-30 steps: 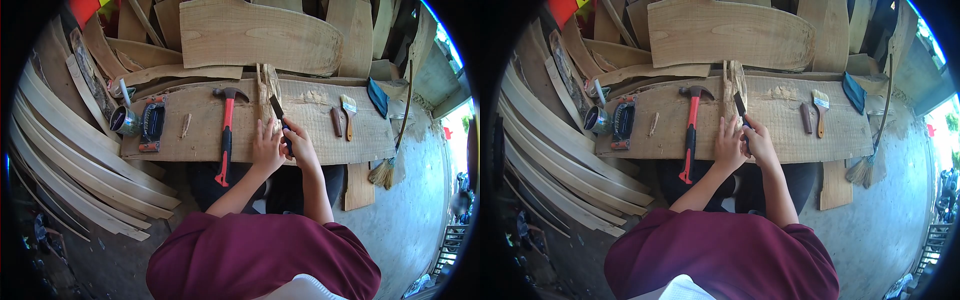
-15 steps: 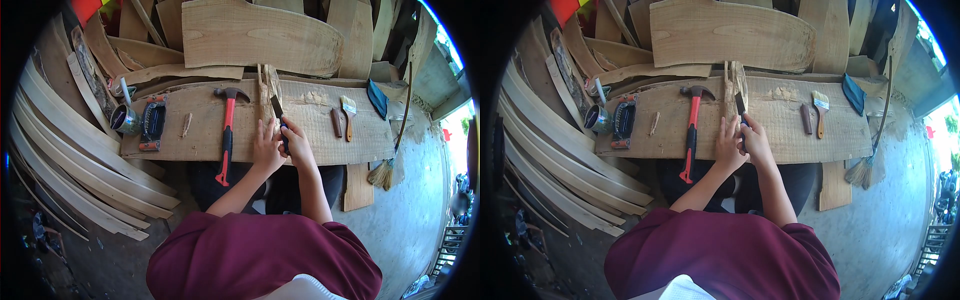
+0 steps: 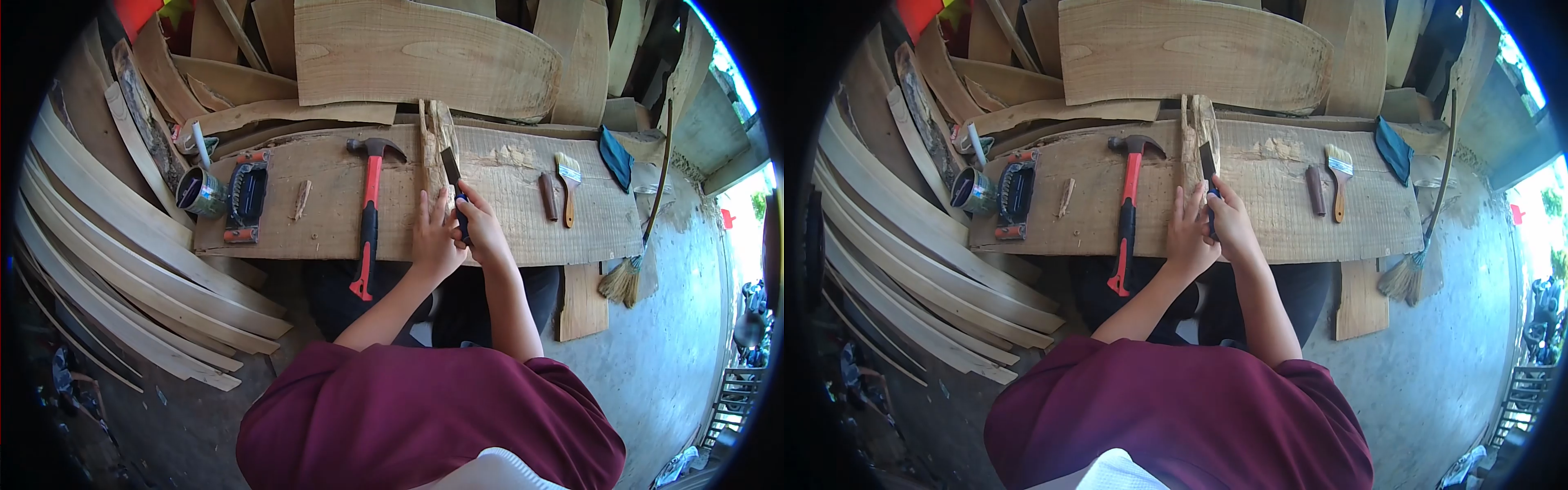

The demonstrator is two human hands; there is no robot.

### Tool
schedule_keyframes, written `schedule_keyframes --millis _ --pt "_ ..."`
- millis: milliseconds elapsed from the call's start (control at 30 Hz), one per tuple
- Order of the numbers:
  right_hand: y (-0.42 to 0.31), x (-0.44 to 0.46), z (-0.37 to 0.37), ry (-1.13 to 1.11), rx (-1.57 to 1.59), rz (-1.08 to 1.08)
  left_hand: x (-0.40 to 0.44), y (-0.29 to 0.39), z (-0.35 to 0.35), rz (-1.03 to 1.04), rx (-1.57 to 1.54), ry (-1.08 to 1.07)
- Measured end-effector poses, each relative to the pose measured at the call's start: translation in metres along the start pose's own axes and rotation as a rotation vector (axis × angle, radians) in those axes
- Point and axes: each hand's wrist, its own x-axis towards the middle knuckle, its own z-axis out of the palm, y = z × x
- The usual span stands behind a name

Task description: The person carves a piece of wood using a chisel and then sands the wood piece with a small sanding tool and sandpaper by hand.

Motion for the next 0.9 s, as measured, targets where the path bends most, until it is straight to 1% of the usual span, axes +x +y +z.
schedule_keyframes --millis 67,267,467,533,667,700,833,900 --pt "-0.01 -0.001 -0.002 -0.001 -0.002 0.02 0.001 0.002 -0.004 -0.011 -0.066 -0.003" --pt "-0.015 0.007 -0.007 -0.01 0.024 0.058 0.002 0.001 0.001 0.031 -0.034 0.071" --pt "-0.013 0.008 -0.004 0.014 0.003 0.034 0.002 0.0 0.001 0.013 -0.027 0.049" --pt "-0.009 0.011 -0.003 -0.005 -0.046 -0.014 0.001 0.002 0.001 0.009 -0.037 0.05" --pt "-0.007 0.013 0.003 0.007 -0.079 -0.011 0.001 -0.003 0.004 0.037 -0.014 0.048" --pt "-0.002 0.018 0.004 0.01 -0.121 -0.045 0.001 -0.004 0.006 0.037 -0.014 0.046" --pt "0.004 0.042 0.012 0.006 -0.194 -0.12 0.003 -0.001 0.005 0.036 -0.03 0.084" --pt "-0.002 0.046 0.014 0.017 -0.205 -0.095 0.006 -0.002 0.004 0.047 -0.019 0.115"
